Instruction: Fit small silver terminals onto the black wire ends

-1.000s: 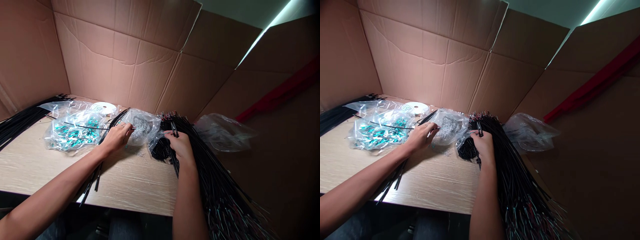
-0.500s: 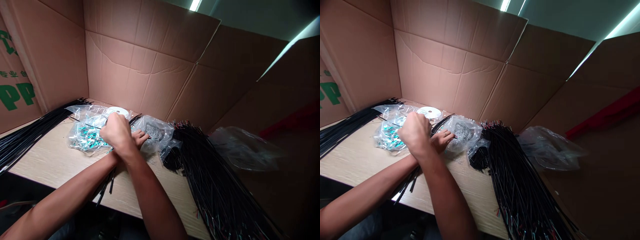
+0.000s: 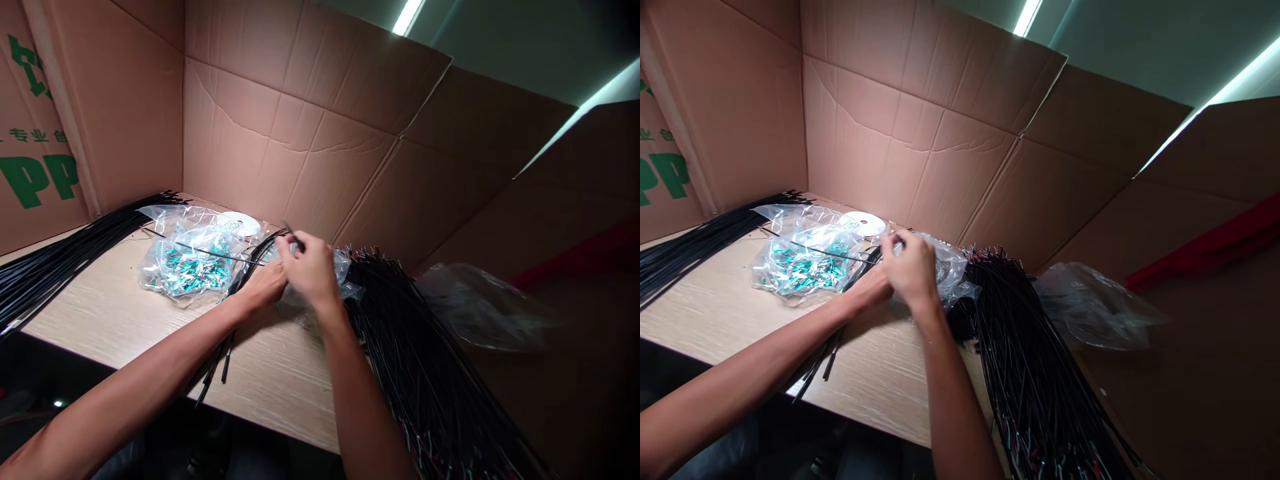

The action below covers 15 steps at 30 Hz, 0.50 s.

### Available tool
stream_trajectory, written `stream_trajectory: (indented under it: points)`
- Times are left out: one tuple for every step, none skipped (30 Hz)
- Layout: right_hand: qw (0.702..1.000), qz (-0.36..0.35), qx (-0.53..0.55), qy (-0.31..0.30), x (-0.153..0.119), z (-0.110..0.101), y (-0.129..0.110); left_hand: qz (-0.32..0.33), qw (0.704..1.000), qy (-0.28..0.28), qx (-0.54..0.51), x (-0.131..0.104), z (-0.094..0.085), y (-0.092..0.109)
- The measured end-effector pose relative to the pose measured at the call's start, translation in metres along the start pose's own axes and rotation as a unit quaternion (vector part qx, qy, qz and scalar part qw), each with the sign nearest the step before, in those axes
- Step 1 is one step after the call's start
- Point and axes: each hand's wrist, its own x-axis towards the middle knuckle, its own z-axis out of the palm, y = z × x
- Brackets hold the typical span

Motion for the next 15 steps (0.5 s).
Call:
stream_trajectory:
  points:
    - [1.0, 0.014, -0.012, 0.016, -0.002, -0.014, 0.013, 0.0, 1.0, -0.005, 0.0, -0.001, -0.001, 0.002]
    - [1.0, 0.022, 0.002, 0.021, -0.005, -0.026, 0.026, -0.001, 1.0, -0.011, 0.002, -0.003, -0.003, 0.004]
    - [0.999, 0.022, 0.029, 0.014, -0.009, -0.034, 0.038, -0.002, 1.0, -0.016, 0.005, -0.004, -0.005, 0.005]
    - [0.998, 0.018, 0.056, -0.001, -0.013, -0.04, 0.05, -0.005, 1.0, -0.018, 0.005, -0.005, -0.007, 0.007]
    - [0.997, 0.012, 0.075, -0.029, -0.017, -0.044, 0.06, -0.006, 1.0, -0.018, 0.003, -0.006, -0.008, 0.008]
    - [0.994, 0.006, 0.089, -0.058, -0.022, -0.045, 0.068, -0.005, 1.0, -0.015, -0.002, -0.007, -0.009, 0.008]
    - [0.992, 0.002, 0.096, -0.084, -0.026, -0.045, 0.075, -0.003, 1.0, -0.008, -0.01, -0.007, -0.009, 0.008]
    - [0.99, 0.002, 0.1, -0.102, -0.029, -0.045, 0.08, -0.003, 1.0, 0.002, -0.019, -0.007, -0.008, 0.007]
    - [0.989, 0.002, 0.101, -0.11, -0.032, -0.044, 0.084, -0.005, 0.999, 0.013, -0.03, -0.008, -0.007, 0.007]
    - [0.989, 0.004, 0.102, -0.11, -0.035, -0.043, 0.087, -0.007, 0.999, 0.027, -0.04, -0.008, -0.005, 0.006]
    - [0.989, 0.006, 0.101, -0.107, -0.037, -0.042, 0.089, -0.01, 0.998, 0.04, -0.048, -0.008, -0.004, 0.005]
    - [0.99, 0.007, 0.097, -0.105, -0.038, -0.042, 0.092, -0.012, 0.997, 0.049, -0.051, -0.007, -0.004, 0.004]
    - [0.99, 0.008, 0.091, -0.104, -0.039, -0.043, 0.094, -0.01, 0.997, 0.053, -0.05, -0.007, -0.004, 0.004]
    - [0.991, 0.01, 0.083, -0.105, -0.04, -0.044, 0.095, -0.003, 0.998, 0.05, -0.043, -0.007, -0.005, 0.005]
    - [0.991, 0.013, 0.076, -0.106, -0.041, -0.045, 0.097, 0.009, 0.999, 0.039, -0.03, -0.006, -0.007, 0.006]
